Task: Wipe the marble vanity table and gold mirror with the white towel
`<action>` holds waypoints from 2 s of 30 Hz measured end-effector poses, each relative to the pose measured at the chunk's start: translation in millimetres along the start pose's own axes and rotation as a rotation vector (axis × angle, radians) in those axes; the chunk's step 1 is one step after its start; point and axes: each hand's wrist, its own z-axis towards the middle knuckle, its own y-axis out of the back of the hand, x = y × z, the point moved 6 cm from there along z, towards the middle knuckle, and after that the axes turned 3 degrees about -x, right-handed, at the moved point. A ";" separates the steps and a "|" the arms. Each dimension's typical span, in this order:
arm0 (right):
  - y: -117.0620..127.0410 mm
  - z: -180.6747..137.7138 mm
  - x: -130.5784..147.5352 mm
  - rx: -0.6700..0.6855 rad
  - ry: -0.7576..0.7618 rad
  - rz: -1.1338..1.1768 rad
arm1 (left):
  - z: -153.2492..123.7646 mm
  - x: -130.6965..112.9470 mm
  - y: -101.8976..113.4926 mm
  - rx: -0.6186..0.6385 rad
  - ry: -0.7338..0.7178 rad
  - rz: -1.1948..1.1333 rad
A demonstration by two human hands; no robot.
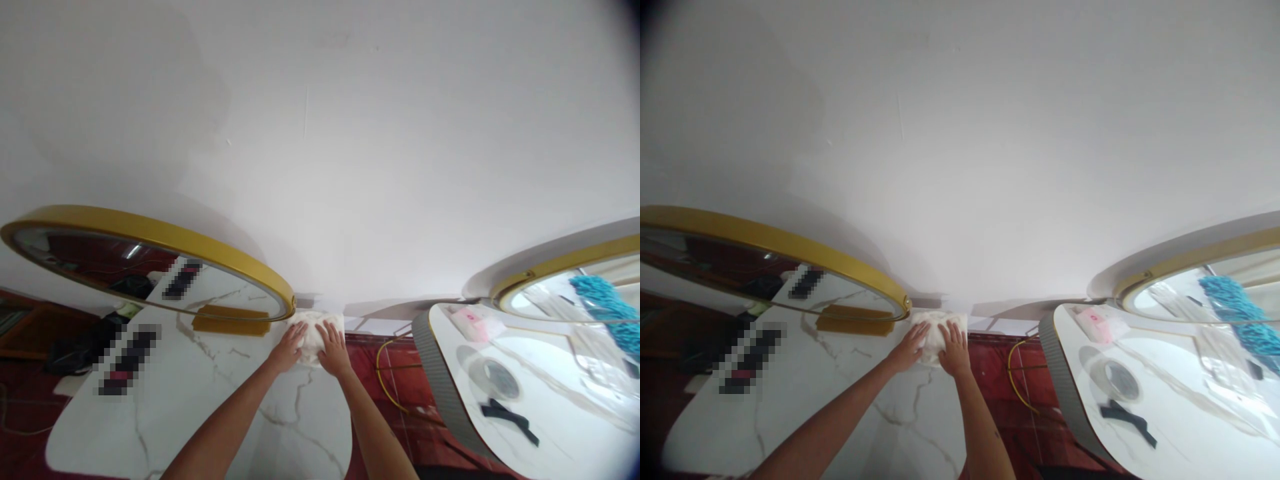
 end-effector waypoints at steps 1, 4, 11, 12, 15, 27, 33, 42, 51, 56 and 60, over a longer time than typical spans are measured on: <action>-0.4 -0.1 0.2 0.003 -0.003 -0.002 | -0.4 -0.1 -0.5 -0.002 0.003 -0.002; -0.9 -0.9 0.9 0.008 -0.007 -0.007 | -2.1 -1.3 -1.7 -0.008 0.007 -0.008; 0.7 -10.9 6.1 -0.016 -0.018 -0.011 | -11.2 -4.5 -4.1 -0.008 0.017 -0.009; 0.8 -14.2 7.6 -0.017 -0.019 -0.012 | -14.4 -5.4 -4.3 -0.006 0.020 -0.010; 0.1 -26.8 13.1 -0.016 -0.021 -0.016 | -28.5 -9.2 -5.7 0.002 0.031 -0.014; -13.6 -87.3 39.5 -0.063 -0.011 0.013 | -92.0 -10.5 -24.2 -0.005 0.029 -0.024; -16.1 -118.2 55.4 -0.060 -0.008 0.023 | -124.9 -12.6 -27.9 0.023 0.032 -0.022; -31.4 -185.6 84.9 -0.036 -0.001 0.043 | -196.5 -20.1 -39.7 0.090 0.055 -0.039; -42.8 -209.8 89.9 -0.021 0.134 0.074 | -226.3 -18.4 -31.3 0.132 0.032 -0.102; -41.7 -187.4 89.0 -0.043 0.109 0.062 | -204.5 -10.7 -25.3 0.103 0.023 -0.060; -34.4 -156.4 88.5 -0.071 0.080 0.052 | -174.7 0.3 -17.4 0.055 0.009 -0.035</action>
